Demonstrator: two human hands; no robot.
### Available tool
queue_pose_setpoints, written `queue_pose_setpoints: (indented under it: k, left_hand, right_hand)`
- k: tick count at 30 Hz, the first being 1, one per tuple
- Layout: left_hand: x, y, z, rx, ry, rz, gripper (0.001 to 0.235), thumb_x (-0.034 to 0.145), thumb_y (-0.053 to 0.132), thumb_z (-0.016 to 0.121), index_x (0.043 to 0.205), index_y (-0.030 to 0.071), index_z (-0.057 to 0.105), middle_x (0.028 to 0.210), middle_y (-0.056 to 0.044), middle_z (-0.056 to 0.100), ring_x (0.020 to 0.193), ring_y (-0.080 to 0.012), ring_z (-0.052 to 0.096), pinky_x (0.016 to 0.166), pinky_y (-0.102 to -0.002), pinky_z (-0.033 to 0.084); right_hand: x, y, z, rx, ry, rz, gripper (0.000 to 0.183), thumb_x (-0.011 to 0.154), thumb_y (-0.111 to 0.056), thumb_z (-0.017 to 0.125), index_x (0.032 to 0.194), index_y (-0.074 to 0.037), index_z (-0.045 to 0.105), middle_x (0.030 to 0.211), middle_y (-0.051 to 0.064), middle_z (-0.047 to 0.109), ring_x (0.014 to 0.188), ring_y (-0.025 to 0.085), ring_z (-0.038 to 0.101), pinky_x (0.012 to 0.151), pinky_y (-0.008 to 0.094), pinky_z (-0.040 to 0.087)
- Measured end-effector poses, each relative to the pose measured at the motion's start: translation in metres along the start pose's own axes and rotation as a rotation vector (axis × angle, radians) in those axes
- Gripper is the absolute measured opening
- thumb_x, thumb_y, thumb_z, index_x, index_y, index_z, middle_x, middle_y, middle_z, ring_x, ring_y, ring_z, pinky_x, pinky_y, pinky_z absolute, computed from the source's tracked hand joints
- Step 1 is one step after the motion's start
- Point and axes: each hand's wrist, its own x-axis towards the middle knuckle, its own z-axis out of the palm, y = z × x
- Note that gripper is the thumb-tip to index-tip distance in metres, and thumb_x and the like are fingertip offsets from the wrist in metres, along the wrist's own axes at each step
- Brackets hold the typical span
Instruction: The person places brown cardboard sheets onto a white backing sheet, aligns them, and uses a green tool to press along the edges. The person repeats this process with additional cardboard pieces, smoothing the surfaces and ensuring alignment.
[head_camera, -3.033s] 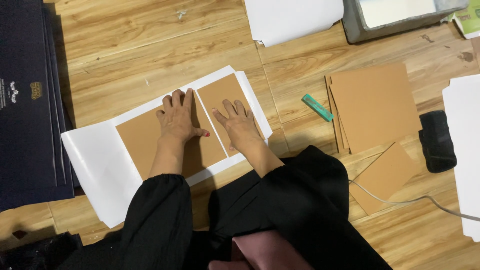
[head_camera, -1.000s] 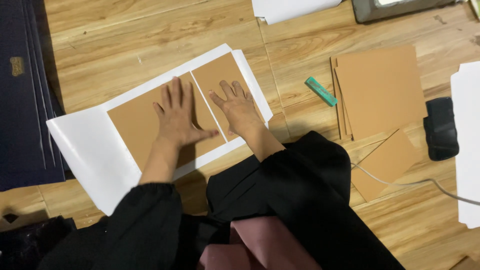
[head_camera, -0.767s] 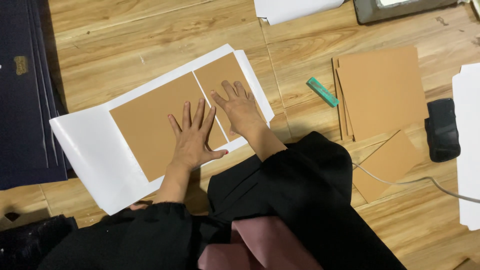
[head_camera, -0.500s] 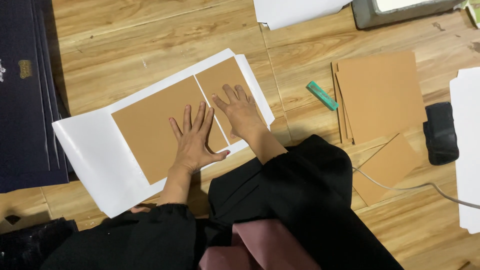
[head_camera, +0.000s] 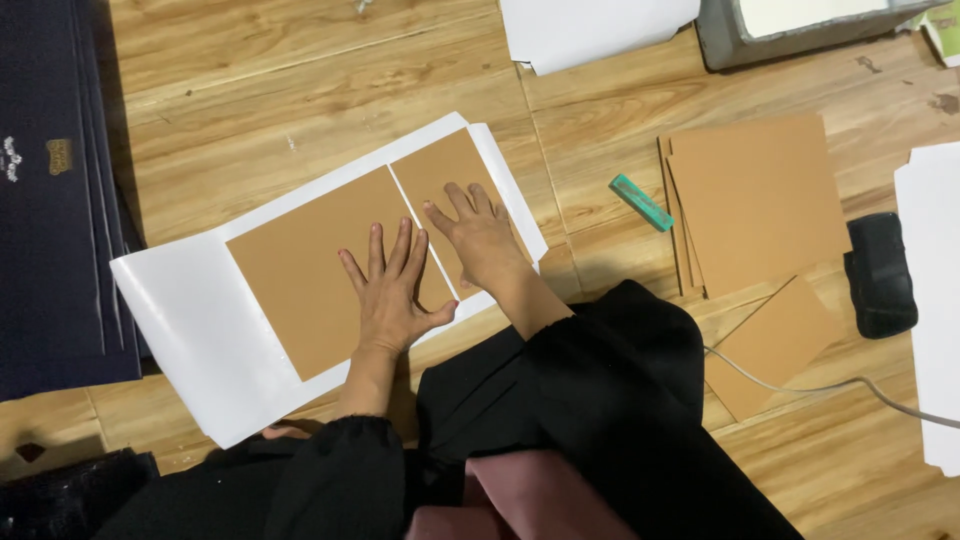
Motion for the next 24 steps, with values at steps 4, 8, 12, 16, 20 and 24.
queue_pose_setpoints:
  k: [4, 8, 12, 16, 20, 24]
  left_hand:
    - [0.0, -0.001, 0.003, -0.01, 0.006, -0.01, 0.098, 0.051, 0.061, 0.059, 0.138, 0.029, 0.029, 0.147, 0.006, 0.022, 0.137, -0.0277, 0.006, 0.103, -0.063, -0.005]
    - [0.0, -0.001, -0.001, -0.01, 0.001, -0.01, 0.099, 0.05, 0.06, 0.059, 0.138, 0.03, 0.027, 0.148, 0.007, 0.02, 0.137, -0.0272, 0.005, 0.102, -0.063, -0.005]
    - [-0.004, 0.005, -0.005, -0.019, -0.011, 0.008, 0.098, 0.051, 0.061, 0.058, 0.139, 0.026, 0.029, 0.147, 0.002, 0.024, 0.136, -0.0312, 0.011, 0.102, -0.065, -0.001]
    - [-0.001, 0.002, -0.005, -0.008, -0.016, 0.02, 0.098, 0.054, 0.064, 0.056, 0.139, 0.025, 0.029, 0.148, 0.001, 0.021, 0.137, -0.0313, 0.008, 0.101, -0.065, -0.002]
    - [-0.011, 0.003, -0.01, -0.046, -0.048, 0.01, 0.095, 0.057, 0.067, 0.051, 0.139, 0.025, 0.029, 0.148, 0.002, 0.02, 0.137, -0.0311, 0.008, 0.102, -0.065, -0.001]
    - [-0.004, -0.012, -0.023, -0.144, 0.03, -0.003, 0.079, 0.069, 0.055, 0.047, 0.14, 0.023, 0.029, 0.142, -0.002, 0.03, 0.131, -0.0294, 0.022, 0.1, -0.061, 0.01]
  right_hand:
    - [0.0, -0.002, -0.001, -0.01, -0.003, 0.007, 0.103, 0.046, -0.017, 0.087, 0.136, -0.019, 0.037, 0.142, 0.011, 0.02, 0.13, 0.038, 0.02, 0.099, 0.056, 0.032]
    - [0.002, -0.002, 0.001, -0.002, 0.002, 0.005, 0.103, 0.046, -0.017, 0.087, 0.136, -0.021, 0.036, 0.142, 0.011, 0.021, 0.13, 0.038, 0.02, 0.098, 0.057, 0.032]
    - [0.0, 0.001, 0.007, -0.002, 0.006, 0.014, 0.101, 0.046, -0.017, 0.088, 0.134, -0.021, 0.039, 0.141, 0.012, 0.021, 0.129, 0.039, 0.02, 0.097, 0.057, 0.033]
    - [0.004, 0.003, 0.008, -0.002, 0.021, -0.024, 0.103, 0.043, -0.019, 0.089, 0.134, -0.02, 0.04, 0.142, 0.012, 0.018, 0.128, 0.04, 0.02, 0.094, 0.061, 0.034]
    - [-0.001, 0.0, 0.017, -0.014, 0.008, -0.032, 0.105, 0.042, -0.022, 0.089, 0.134, -0.019, 0.039, 0.141, 0.013, 0.019, 0.128, 0.04, 0.02, 0.096, 0.059, 0.033]
    - [0.005, 0.005, 0.013, -0.025, 0.078, -0.035, 0.108, 0.04, -0.017, 0.089, 0.134, -0.02, 0.038, 0.14, 0.013, 0.021, 0.127, 0.04, 0.022, 0.094, 0.058, 0.036]
